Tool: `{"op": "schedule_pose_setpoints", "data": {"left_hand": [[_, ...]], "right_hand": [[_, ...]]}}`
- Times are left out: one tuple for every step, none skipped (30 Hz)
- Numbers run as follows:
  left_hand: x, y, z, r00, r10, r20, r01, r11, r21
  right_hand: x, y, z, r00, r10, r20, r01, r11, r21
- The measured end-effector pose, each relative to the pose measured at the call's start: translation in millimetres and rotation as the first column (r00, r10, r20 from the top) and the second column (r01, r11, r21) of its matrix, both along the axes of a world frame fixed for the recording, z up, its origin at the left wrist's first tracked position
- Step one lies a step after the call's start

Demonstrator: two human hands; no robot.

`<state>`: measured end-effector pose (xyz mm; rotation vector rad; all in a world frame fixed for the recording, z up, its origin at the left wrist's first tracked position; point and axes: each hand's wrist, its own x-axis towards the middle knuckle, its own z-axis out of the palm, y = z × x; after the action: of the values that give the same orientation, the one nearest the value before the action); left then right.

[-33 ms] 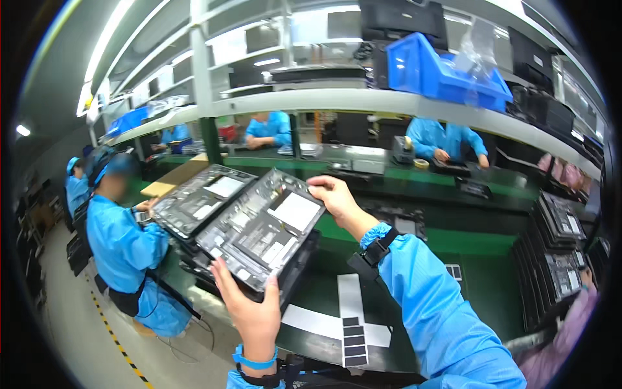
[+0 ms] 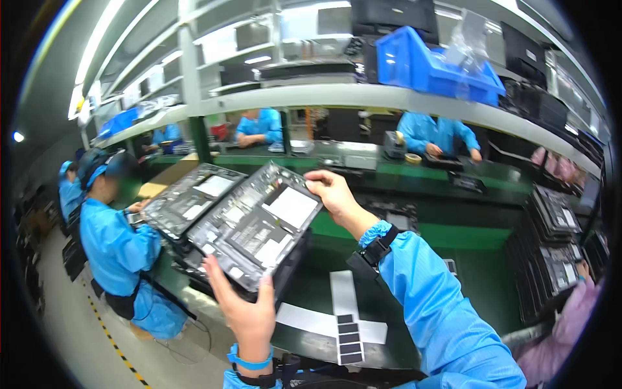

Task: The recorder applies adhesive strips, uses tweezers for component placement, and connects internal hardware within laptop chassis on an industrial assembly line.

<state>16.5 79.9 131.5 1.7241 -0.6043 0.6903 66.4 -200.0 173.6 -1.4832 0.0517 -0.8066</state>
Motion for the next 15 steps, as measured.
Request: {"op": "schedule_pose_setpoints", "data": {"left_hand": [[-3,-3,3,0.998,-0.063,0.030,0.065,0.997,-0.052],[-10,-7,9,0.993,-0.100,0.066,0.103,0.994,-0.047],[-16,-13,12,0.954,-0.294,0.060,0.300,0.937,-0.180],[-26,-21,15,0.876,-0.477,0.074,0.475,0.821,-0.318],[-35,-21,18,0.769,-0.635,-0.073,0.573,0.736,-0.360],[-31,-18,1,0.792,-0.605,-0.079,0.591,0.793,-0.149],[-39,-27,-6,0.721,-0.687,-0.085,0.683,0.726,-0.077],[-47,-36,-13,0.656,-0.749,-0.093,0.752,0.659,-0.002],[-54,-47,-29,0.619,-0.775,-0.130,0.785,0.615,0.073],[-65,-56,-38,0.580,-0.792,-0.189,0.814,0.572,0.102],[-72,-63,-47,0.488,-0.810,-0.326,0.872,0.470,0.137],[-78,-68,-54,0.398,-0.797,-0.455,0.917,0.367,0.159],[-80,-74,-70,0.313,-0.805,-0.504,0.948,0.294,0.120],[-82,-85,-86,0.219,-0.809,-0.545,0.974,0.215,0.073],[-83,-87,-93,0.178,-0.788,-0.590,0.984,0.121,0.134]], "right_hand": [[-21,2,6,0.999,-0.037,0.025,0.037,0.999,-0.011],[-48,2,10,0.994,-0.094,0.046,0.095,0.995,-0.018],[-78,4,9,0.977,-0.213,0.024,0.214,0.972,-0.093],[-113,3,12,0.943,-0.333,0.008,0.329,0.928,-0.176],[-146,0,2,0.894,-0.448,0.002,0.432,0.860,-0.270],[-181,7,-3,0.869,-0.494,-0.029,0.474,0.849,-0.233],[-220,4,-15,0.839,-0.542,0.047,0.535,0.807,-0.250],[-255,3,-35,0.799,-0.601,0.008,0.587,0.777,-0.225],[-288,9,-53,0.765,-0.642,-0.043,0.622,0.754,-0.210],[-317,15,-75,0.714,-0.693,-0.098,0.674,0.719,-0.170],[-343,26,-94,0.650,-0.748,-0.135,0.734,0.664,-0.145],[-369,34,-113,0.595,-0.781,-0.190,0.769,0.622,-0.144],[-388,42,-126,0.554,-0.793,-0.253,0.791,0.596,-0.139],[-404,48,-140,0.466,-0.838,-0.285,0.831,0.525,-0.185],[-418,54,-151,0.407,-0.841,-0.357,0.810,0.513,-0.284]]}}
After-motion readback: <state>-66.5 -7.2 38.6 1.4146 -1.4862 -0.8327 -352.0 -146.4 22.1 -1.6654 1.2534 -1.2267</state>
